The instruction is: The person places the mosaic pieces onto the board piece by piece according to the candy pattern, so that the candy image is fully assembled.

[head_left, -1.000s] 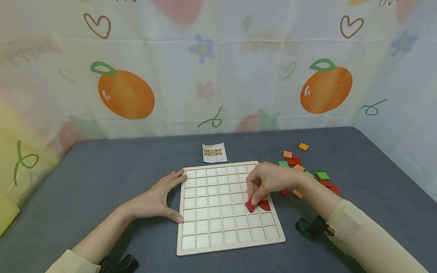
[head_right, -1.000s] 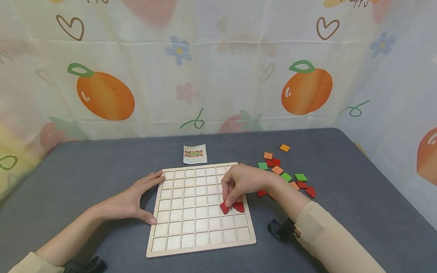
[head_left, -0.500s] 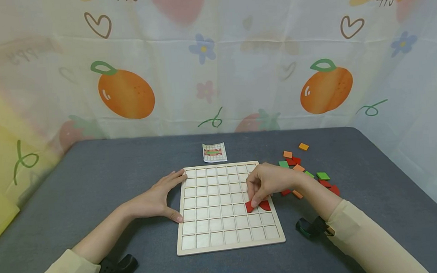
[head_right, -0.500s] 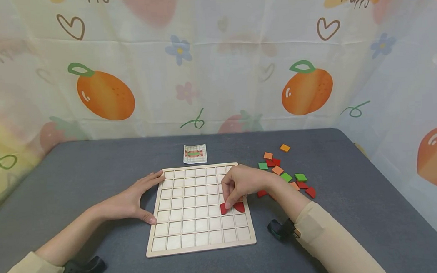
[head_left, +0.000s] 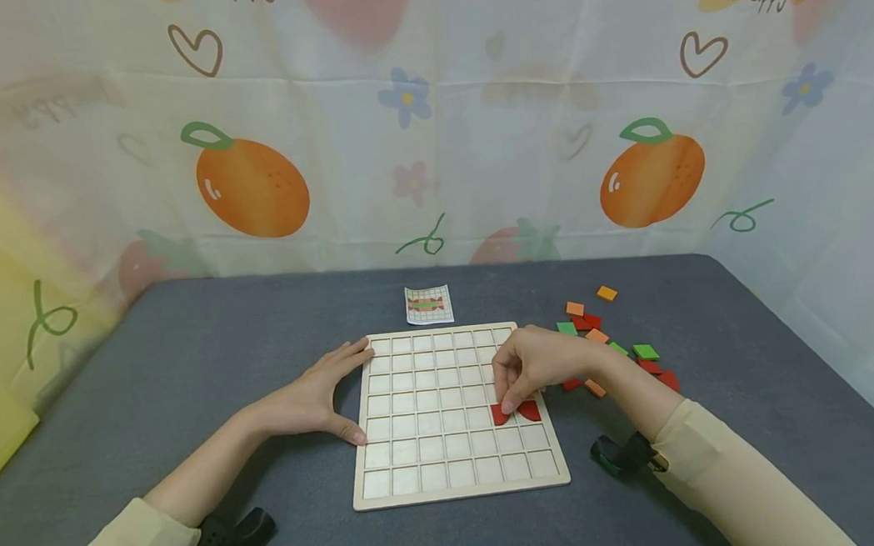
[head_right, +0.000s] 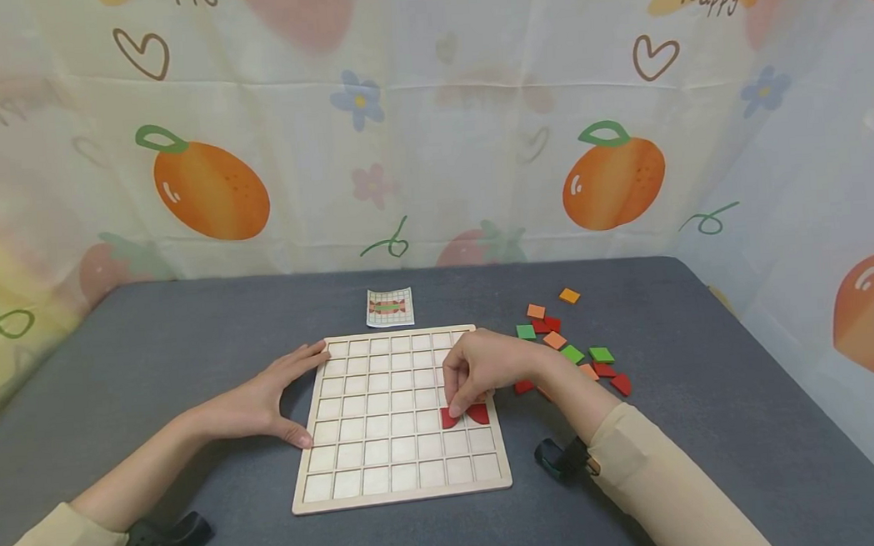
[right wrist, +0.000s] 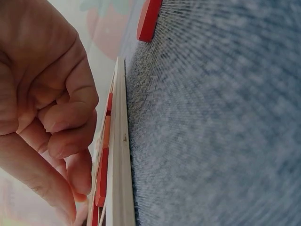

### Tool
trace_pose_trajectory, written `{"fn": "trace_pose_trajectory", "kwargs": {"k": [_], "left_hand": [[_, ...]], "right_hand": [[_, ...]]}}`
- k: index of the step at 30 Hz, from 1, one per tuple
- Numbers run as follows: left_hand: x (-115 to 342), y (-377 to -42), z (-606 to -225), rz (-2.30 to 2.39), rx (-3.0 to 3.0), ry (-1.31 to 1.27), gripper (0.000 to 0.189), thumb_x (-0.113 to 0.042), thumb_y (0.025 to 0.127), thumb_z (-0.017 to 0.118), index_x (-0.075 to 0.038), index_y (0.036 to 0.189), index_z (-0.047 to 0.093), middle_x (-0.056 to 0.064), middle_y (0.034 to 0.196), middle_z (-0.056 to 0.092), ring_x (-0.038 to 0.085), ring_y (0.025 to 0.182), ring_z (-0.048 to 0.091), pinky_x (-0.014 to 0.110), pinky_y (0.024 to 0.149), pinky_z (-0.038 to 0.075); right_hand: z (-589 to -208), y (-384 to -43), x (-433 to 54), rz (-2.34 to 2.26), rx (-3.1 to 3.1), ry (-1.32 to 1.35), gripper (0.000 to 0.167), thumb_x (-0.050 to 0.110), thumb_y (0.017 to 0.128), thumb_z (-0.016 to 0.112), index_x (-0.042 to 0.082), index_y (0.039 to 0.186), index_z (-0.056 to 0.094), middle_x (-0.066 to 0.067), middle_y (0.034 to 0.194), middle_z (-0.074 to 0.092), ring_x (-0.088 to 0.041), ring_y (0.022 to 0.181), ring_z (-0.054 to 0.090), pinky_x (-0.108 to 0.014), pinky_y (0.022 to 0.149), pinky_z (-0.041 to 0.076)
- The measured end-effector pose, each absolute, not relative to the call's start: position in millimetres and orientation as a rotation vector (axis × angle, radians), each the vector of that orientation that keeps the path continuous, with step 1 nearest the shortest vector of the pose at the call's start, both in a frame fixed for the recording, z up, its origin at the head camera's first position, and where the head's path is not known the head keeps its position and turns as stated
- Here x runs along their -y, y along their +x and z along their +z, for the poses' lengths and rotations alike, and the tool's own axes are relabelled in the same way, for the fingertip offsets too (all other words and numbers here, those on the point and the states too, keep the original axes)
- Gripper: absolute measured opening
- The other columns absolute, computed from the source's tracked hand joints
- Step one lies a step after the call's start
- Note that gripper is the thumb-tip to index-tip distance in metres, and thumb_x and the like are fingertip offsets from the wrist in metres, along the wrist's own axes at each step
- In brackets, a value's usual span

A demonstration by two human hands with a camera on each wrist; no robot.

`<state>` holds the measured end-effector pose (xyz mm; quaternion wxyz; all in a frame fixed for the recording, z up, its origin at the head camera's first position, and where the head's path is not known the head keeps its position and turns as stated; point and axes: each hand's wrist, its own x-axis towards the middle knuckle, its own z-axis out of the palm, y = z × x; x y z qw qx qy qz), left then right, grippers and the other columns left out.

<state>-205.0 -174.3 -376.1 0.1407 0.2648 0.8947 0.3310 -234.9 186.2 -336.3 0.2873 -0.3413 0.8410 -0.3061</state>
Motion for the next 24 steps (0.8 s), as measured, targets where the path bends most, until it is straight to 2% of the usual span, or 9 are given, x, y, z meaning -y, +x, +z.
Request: {"fn": "trace_pose_trajectory", "kwargs": {"k": [6,11,19,24], "left_hand": [[174.6,-205.2,-376.1,0.952,-2.584,0.761,0.117,-0.047,0.066,0.089,-0.007,0.157,0.026,0.012,0.168,0.011,0.044,0.154,0.003,0.076,0.113,0.009],[175.0,-205.5,-376.7,0.941,-2.584,0.760,0.117,-0.047,0.066,0.088,-0.008,0.157,0.026,0.012,0.168,0.011,0.044,0.154,0.003,0.076,0.113,0.009],[174.9,-204.7,-376.0,0.945,-2.591,0.768,0.117,-0.047,0.066,0.089,-0.006,0.156,0.027,0.013,0.168,0.012,0.045,0.154,0.004,0.076,0.113,0.010],[174.6,-204.4,-375.5,0.949,-2.588,0.765,0.118,-0.047,0.066,0.088,-0.006,0.157,0.026,0.013,0.168,0.011,0.045,0.154,0.003,0.076,0.113,0.009]], "right_hand": [[-331.5,-235.5,-189.4,-0.882,-2.277,-0.891,0.010,0.022,0.082,0.080,0.017,0.090,0.076,-0.006,0.074,0.073,-0.017,0.058,0.061,-0.031,0.056,0.052],[-324.4,-238.3,-197.1,-0.974,-2.337,-0.879,0.019,0.020,0.087,0.076,0.011,0.103,0.074,-0.008,0.084,0.074,-0.025,0.074,0.068,-0.035,0.069,0.057],[-318.9,-248.7,-218.9,-1.008,-2.492,-0.859,0.028,0.025,0.089,0.074,0.009,0.111,0.072,-0.002,0.099,0.074,-0.014,0.092,0.069,-0.032,0.084,0.056],[-317.8,-253.4,-237.8,-1.025,-2.624,-0.731,0.029,0.027,0.093,0.070,0.009,0.116,0.071,-0.005,0.110,0.074,-0.019,0.100,0.068,-0.038,0.088,0.055]]}}
